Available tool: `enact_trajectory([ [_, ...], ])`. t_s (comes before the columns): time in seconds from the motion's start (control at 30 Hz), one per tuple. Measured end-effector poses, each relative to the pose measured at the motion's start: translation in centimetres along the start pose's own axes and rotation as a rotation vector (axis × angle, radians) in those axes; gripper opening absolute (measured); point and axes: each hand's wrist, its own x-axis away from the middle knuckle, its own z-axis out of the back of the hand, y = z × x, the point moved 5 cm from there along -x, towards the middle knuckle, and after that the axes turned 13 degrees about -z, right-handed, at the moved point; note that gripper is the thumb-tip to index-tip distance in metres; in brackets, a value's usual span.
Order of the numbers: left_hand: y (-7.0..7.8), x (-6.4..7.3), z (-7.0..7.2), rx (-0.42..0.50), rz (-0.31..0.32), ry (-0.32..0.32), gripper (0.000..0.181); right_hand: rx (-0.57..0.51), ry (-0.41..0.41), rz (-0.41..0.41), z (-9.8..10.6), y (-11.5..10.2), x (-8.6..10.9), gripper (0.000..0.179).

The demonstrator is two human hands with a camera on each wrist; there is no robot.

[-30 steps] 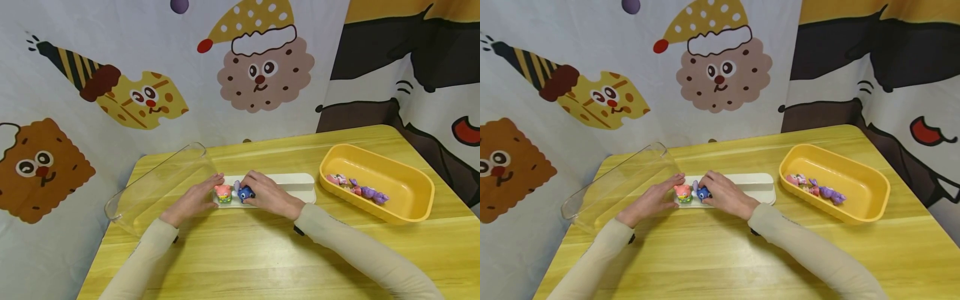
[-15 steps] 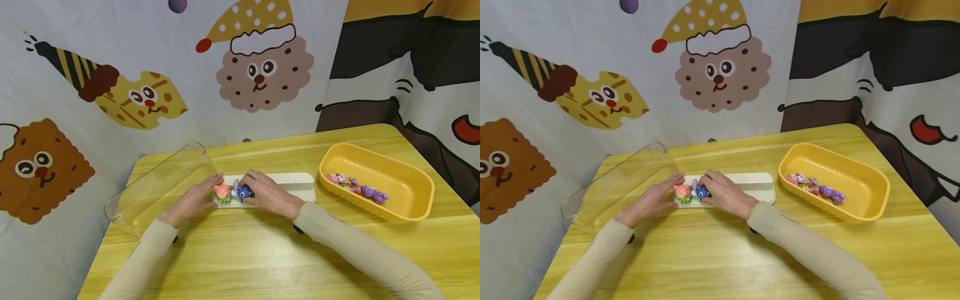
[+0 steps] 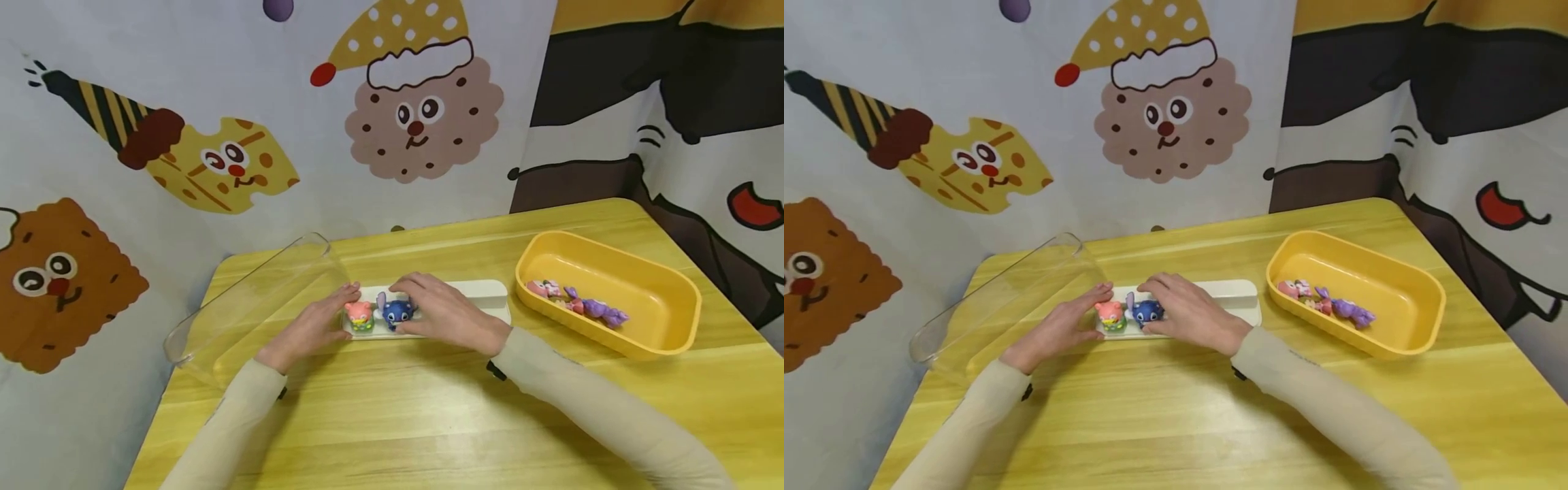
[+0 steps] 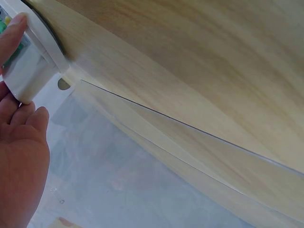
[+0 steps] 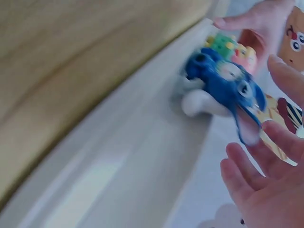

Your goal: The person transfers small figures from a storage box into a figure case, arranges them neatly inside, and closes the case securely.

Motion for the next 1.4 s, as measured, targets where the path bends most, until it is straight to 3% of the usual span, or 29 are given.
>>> enact_trajectory([
  [0.47,0.3,0.1,0.3,-0.03,-0.022,0.03,0.086,-0.054,0.105,-0.014,7.3,1.2,3.4,0.067],
  [0.8,0.5,-0.2,0.3,-0.036,-0.035,0.035,0.086,-0.054,0.155,-0.163,13.0,4.5,6.3,0.064],
  [1.07,0.5,-0.1,0.2,-0.038,-0.01,0.018,0.085,-0.039,0.123,-0.236,16.2,8.2,7.2,0.061],
  [1.4,0.6,0.2,0.0,-0.019,-0.012,0.019,0.086,-0.04,-0.02,-0.276,16.8,13.7,7.1,0.055],
])
